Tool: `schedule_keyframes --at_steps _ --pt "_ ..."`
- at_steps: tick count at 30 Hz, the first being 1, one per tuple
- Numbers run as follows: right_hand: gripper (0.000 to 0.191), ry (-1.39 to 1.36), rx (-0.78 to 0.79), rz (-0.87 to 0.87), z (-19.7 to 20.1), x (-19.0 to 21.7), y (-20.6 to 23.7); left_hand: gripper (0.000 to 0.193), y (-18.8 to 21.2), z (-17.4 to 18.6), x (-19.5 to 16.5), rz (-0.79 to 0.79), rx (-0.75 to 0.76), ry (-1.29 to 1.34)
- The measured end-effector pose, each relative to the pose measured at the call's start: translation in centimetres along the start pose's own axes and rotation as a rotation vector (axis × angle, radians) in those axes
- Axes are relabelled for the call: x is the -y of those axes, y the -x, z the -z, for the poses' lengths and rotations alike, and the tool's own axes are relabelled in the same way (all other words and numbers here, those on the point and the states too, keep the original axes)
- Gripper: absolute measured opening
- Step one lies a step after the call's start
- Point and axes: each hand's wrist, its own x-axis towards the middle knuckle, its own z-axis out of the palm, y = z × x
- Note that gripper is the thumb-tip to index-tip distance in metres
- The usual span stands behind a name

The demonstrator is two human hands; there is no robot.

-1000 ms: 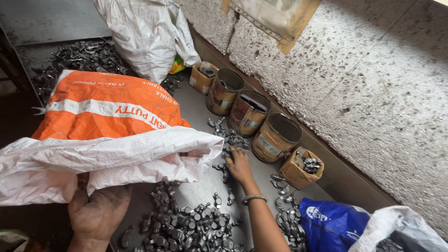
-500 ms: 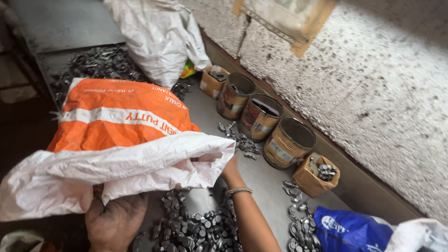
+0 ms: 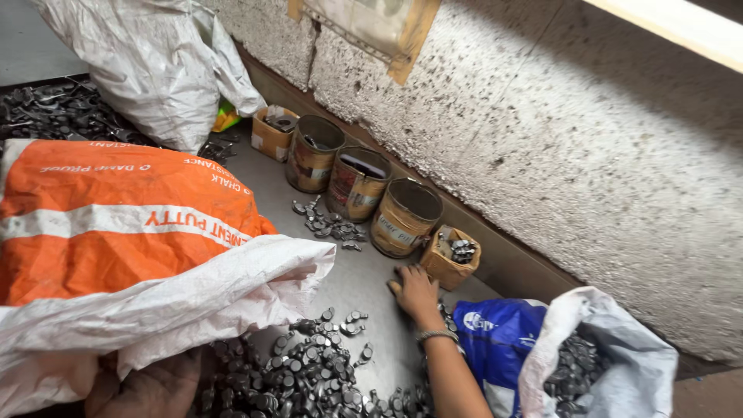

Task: The person picks small metal castings one at a time from a pile on a steel table, turns each piece over in their hands, and sets it in a separate pile, working through the batch. At the start another person empties a sack of castings onto the table.

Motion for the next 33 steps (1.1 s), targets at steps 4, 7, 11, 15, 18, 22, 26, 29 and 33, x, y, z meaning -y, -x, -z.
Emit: schedule_keyframes --at_steps 4,7,11,15,18,22,26,29,33 --pt "0.046 -0.087 0.1 -0.102 0.0 -2.7 3.8 0.047 2.0 -3.4 1.0 0.061 0.227 0.036" --pt "0.052 -0.067 0.158 -0.162 0.1 -2.5 6.7 0.063 3.8 -6.8 2.2 0.1 0.023 -0.266" --pt "0.076 -0.048 0.241 -0.175 0.7 -2.1 11.2 0.061 4.9 -10.2 3.9 0.286 0.192 -0.002" --pt "0.073 -0.059 0.377 -0.148 -0.4 -3.5 17.8 0.061 3.9 -9.5 7.1 0.403 0.243 0.122" --pt "0.071 -0.153 0.482 -0.057 -1.1 -5.5 19.4 0.061 1.8 -6.9 8.7 0.543 0.229 0.302" --pt "0.053 -0.337 0.589 0.036 0.9 -7.3 19.3 0.051 1.5 -2.8 9.4 0.352 0.02 -0.145" --pt "0.046 -0.169 0.196 -0.074 4.2 -6.8 14.7 0.062 4.4 -1.2 6.2 0.183 -0.195 -0.85" --pt "0.06 -0.067 0.025 -0.168 5.3 -5.4 9.9 0.102 7.6 -2.0 3.4 -0.674 -0.105 -1.395" --pt "0.069 0.106 -0.014 -0.125 5.7 -3.7 6.7 0.104 10.1 -5.2 1.4 -1.451 -0.041 -2.02"
